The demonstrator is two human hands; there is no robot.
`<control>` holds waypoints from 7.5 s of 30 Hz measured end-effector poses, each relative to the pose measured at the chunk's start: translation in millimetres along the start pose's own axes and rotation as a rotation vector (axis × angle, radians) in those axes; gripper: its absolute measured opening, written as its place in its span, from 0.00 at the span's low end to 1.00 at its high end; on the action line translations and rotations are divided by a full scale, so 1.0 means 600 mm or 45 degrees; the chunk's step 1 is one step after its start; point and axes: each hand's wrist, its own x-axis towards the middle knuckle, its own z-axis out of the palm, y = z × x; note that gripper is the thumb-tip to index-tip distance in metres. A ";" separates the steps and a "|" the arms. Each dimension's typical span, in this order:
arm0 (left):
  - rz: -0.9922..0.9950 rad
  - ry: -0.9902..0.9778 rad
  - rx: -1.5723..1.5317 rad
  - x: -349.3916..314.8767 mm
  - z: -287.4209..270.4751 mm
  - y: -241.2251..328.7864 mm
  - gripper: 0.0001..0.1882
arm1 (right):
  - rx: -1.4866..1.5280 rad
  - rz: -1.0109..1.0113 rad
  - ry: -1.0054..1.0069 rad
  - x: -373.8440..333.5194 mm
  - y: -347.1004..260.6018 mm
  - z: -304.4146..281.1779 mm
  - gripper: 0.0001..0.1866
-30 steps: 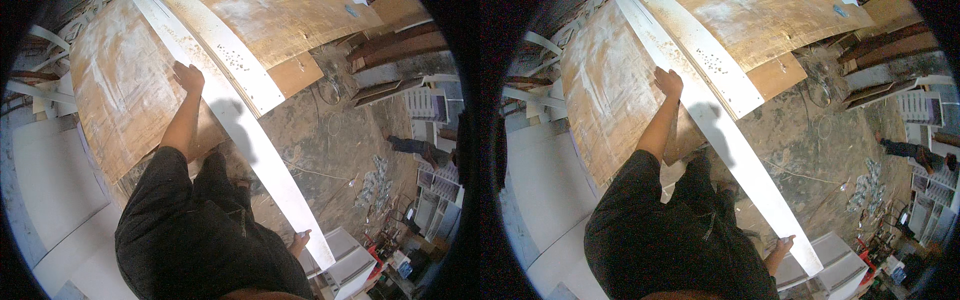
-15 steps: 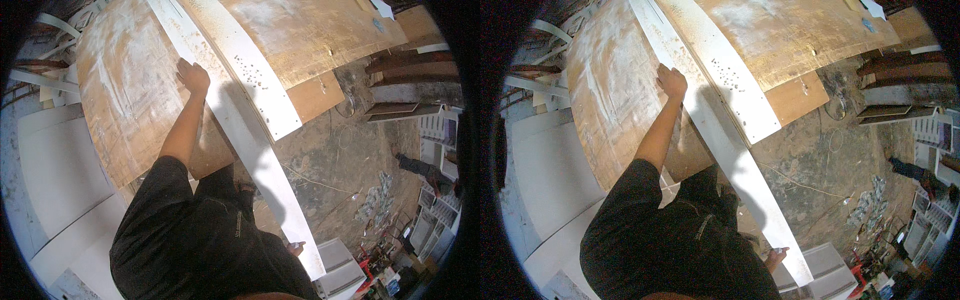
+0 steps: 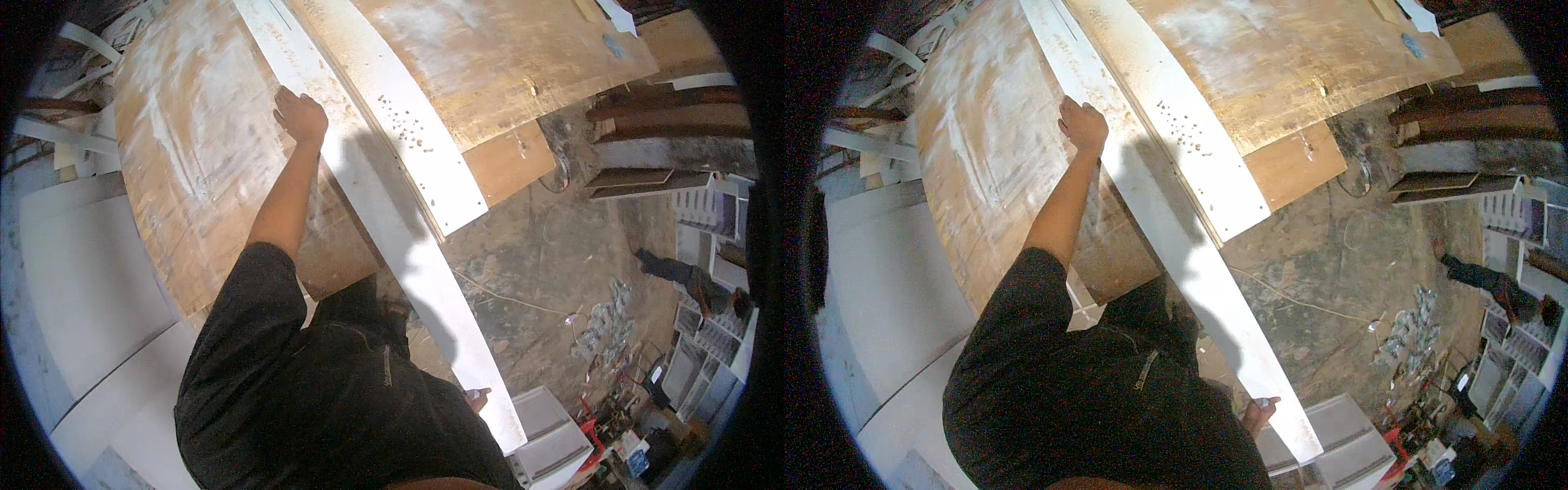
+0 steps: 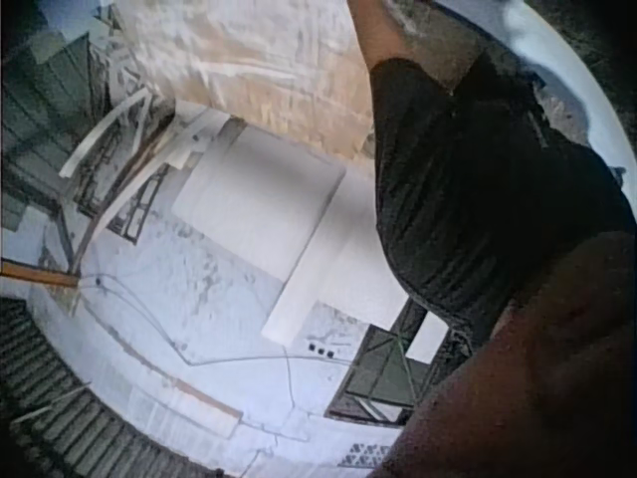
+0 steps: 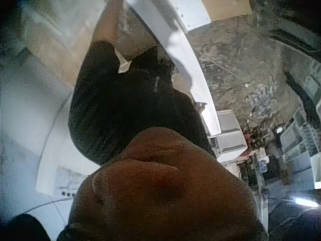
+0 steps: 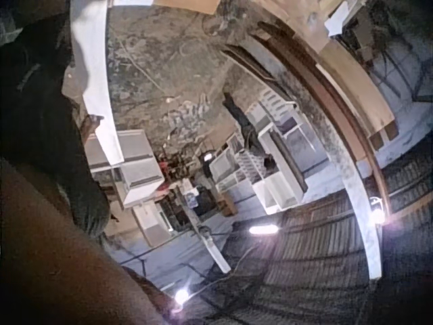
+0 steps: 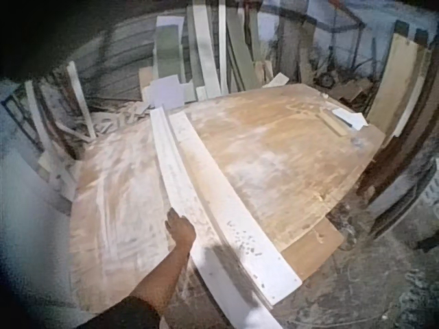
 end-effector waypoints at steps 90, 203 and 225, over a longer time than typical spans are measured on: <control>-0.042 0.015 0.047 -0.177 -0.060 -0.001 0.33 | -0.451 0.069 -0.271 -0.007 -0.059 0.138 0.41; 0.075 0.068 -0.102 -0.181 -0.056 0.008 0.32 | -0.265 0.379 -0.041 0.011 -0.155 -0.244 0.36; -0.014 -0.009 0.014 -0.201 -0.049 0.008 0.34 | -0.276 0.367 -0.291 0.078 -0.090 -0.338 0.38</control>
